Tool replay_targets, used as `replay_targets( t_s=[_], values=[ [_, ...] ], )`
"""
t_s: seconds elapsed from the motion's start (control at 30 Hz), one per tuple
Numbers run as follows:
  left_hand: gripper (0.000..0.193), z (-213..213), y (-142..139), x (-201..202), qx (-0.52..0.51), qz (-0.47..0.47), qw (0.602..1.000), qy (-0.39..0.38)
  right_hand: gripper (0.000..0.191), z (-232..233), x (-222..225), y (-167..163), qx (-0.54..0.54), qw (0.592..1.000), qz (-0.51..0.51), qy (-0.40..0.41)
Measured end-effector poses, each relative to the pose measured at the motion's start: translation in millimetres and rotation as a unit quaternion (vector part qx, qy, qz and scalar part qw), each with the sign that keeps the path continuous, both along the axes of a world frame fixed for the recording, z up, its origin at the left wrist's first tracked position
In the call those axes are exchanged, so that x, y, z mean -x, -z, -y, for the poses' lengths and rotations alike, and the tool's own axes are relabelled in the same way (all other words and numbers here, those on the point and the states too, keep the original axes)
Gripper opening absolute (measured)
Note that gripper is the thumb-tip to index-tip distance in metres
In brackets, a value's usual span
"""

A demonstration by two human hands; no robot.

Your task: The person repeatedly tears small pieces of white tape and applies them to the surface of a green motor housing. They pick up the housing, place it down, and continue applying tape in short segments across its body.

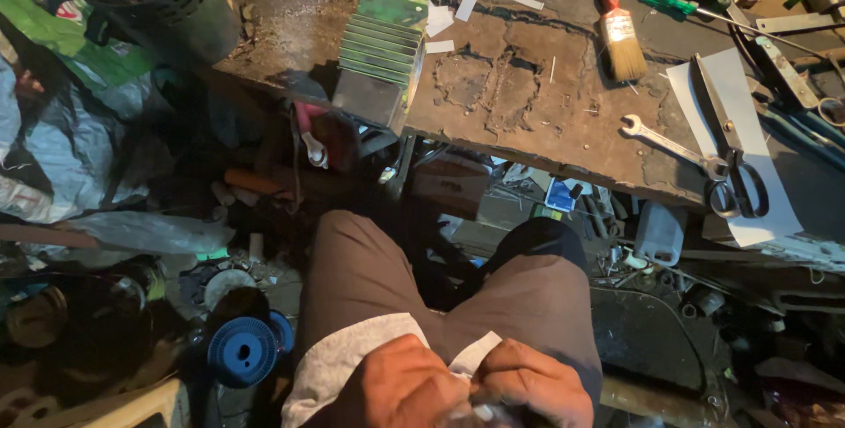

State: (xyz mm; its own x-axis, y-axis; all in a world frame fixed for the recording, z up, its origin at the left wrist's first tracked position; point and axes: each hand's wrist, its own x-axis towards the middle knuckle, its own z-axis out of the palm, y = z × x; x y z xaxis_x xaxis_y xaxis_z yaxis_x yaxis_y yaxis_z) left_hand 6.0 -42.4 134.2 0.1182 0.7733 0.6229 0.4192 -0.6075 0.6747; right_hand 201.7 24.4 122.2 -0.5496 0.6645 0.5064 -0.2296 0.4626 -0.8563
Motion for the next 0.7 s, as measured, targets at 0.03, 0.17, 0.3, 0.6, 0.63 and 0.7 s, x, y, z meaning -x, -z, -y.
replay_targets(
  t_s=[0.03, 0.17, 0.3, 0.6, 0.63, 0.7],
  values=[
    [0.018, 1.5, 0.3, 5.2, 0.009, -0.030, 0.997, 0.068, 0.024, -0.1, 2.5, -0.9, -0.017, 1.000, -0.006, 0.020],
    [0.011, 8.1, -2.5, 10.0, -0.039, -0.126, 0.991, 0.008, 0.029, 1.0, -2.0, -10.3, -0.067, 0.997, 0.019, 0.023],
    [0.009, 10.8, -7.5, 14.5, -0.034, -0.170, 0.985, 0.015, 0.022, 3.0, -10.1, -17.2, 0.003, 0.999, 0.036, 0.000],
    [0.012, 11.1, -4.5, 2.8, 0.020, -0.026, 0.999, -0.044, 0.015, -12.0, -33.1, -26.2, 0.070, 0.988, 0.061, -0.121],
    [0.012, 9.4, -7.2, 1.0, 0.014, -0.022, 0.998, -0.053, 0.016, -8.3, -29.6, -25.6, 0.060, 0.992, 0.049, -0.101],
    [0.011, 5.9, -14.6, -4.4, 0.030, 0.003, 0.996, -0.079, 0.017, -2.6, -19.8, -22.7, 0.028, 0.998, 0.028, -0.049]
  ],
)
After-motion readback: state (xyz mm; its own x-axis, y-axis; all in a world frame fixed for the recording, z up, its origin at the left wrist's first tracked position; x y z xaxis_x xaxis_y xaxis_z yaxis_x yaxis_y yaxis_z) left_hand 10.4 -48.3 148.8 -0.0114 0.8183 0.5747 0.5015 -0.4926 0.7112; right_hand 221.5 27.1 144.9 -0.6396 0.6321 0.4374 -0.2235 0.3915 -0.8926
